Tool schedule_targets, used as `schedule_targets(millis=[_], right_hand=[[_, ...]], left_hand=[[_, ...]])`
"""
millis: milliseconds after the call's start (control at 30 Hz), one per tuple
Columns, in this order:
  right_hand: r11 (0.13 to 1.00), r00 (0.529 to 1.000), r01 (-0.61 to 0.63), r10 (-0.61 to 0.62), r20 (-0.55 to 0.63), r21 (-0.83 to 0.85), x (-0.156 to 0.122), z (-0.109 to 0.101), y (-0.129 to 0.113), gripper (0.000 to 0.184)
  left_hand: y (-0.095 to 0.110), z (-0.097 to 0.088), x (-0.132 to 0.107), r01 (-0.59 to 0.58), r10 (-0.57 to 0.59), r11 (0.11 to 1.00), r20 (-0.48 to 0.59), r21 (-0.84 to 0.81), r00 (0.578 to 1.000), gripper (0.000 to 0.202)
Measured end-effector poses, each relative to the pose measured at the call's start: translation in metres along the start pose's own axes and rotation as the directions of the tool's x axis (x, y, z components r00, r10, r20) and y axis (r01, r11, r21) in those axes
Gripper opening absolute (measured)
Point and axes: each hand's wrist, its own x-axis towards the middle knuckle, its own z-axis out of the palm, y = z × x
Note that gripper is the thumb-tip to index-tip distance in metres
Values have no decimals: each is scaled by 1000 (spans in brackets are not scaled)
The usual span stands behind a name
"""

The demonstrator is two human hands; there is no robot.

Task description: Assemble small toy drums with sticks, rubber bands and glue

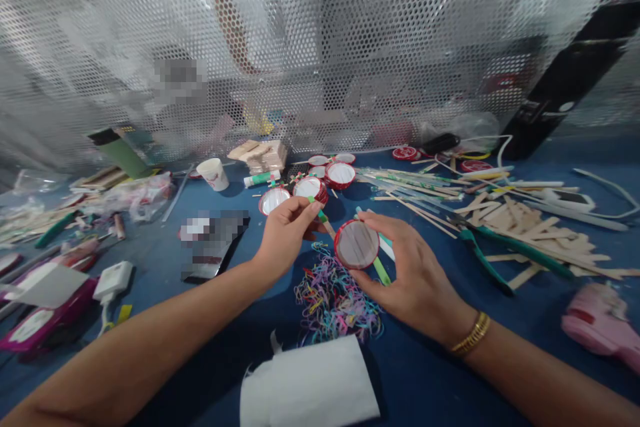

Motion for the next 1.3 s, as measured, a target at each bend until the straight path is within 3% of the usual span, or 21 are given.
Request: schedule_targets(millis=[267,567,967,1300], right_hand=[[996,998,69,-69,-11,-54,-7,4,-2,63],[992,994,111,-111,13,-62,-7,7,-6,60],[986,990,142,-141,13,-89,-6,8,-6,56],[987,991,135,-135,10,-86,-5,9,-6,55]], left_hand=[[8,4,-8,-78,77,997,48,28,996,24],[14,8,-13,-54,54,999,49,-6,997,22],[9,6,-15,-112,101,978,73,174,992,23],[7,6,-15,-143,129,968,78,206,989,21]])
